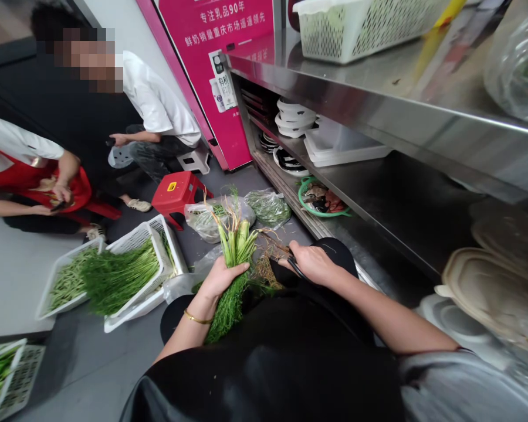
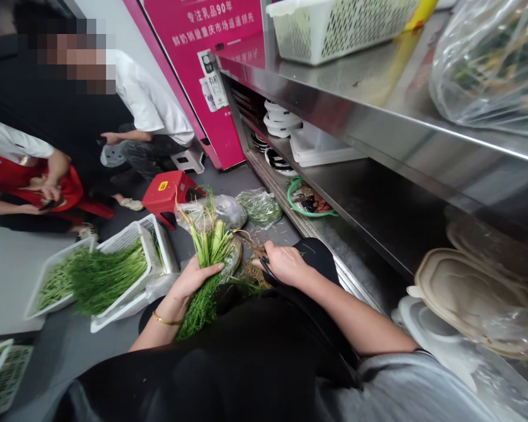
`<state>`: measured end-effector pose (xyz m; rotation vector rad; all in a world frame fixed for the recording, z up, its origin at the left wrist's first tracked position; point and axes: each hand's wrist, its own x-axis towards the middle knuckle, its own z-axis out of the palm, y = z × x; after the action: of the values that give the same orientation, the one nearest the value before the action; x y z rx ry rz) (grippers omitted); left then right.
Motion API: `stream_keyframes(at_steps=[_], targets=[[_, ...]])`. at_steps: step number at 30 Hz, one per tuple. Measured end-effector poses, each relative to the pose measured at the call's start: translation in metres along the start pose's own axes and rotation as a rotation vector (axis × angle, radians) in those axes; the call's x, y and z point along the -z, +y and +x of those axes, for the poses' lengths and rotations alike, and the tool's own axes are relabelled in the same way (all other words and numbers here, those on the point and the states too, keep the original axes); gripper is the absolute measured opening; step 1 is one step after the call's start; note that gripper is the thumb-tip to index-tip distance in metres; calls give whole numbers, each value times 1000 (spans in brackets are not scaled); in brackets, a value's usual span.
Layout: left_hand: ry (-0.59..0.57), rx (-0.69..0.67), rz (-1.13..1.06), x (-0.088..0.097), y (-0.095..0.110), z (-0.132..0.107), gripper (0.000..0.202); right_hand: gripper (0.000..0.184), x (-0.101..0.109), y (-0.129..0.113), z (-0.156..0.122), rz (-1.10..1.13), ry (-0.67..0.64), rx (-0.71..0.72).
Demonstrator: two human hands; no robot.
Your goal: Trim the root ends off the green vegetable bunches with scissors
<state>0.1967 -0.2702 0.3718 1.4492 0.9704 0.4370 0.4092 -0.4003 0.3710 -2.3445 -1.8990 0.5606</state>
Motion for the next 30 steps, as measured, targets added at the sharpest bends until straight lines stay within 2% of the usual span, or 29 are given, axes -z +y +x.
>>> stream_keyframes(at_steps=[6, 12, 14, 17, 19, 24, 27, 30], targets=[[-30, 5, 48, 3, -4, 0, 36, 53, -5, 6, -3, 5, -10, 42], [-67, 44, 98, 10, -3, 0, 30, 49, -7, 22, -11, -26, -11, 105], [-91, 45, 60, 12, -4, 1, 34, 46, -8, 27, -13, -17, 4, 81], [-118, 41, 12, 12, -6, 1, 39, 39, -10, 29, -16, 43, 60, -32], [-116, 46, 12, 11, -8, 0, 40, 35, -9, 26, -19, 103, 63, -42], [-102, 52, 82, 6, -5, -1, 36, 36, 9, 3, -24, 97, -58, 148], [-140, 44, 45, 1, -1, -4, 34, 43, 19, -11, -20, 45, -115, 139], [-190, 110, -28, -2, -2, -8, 29, 46, 20, -18, -13, 35, -136, 141]])
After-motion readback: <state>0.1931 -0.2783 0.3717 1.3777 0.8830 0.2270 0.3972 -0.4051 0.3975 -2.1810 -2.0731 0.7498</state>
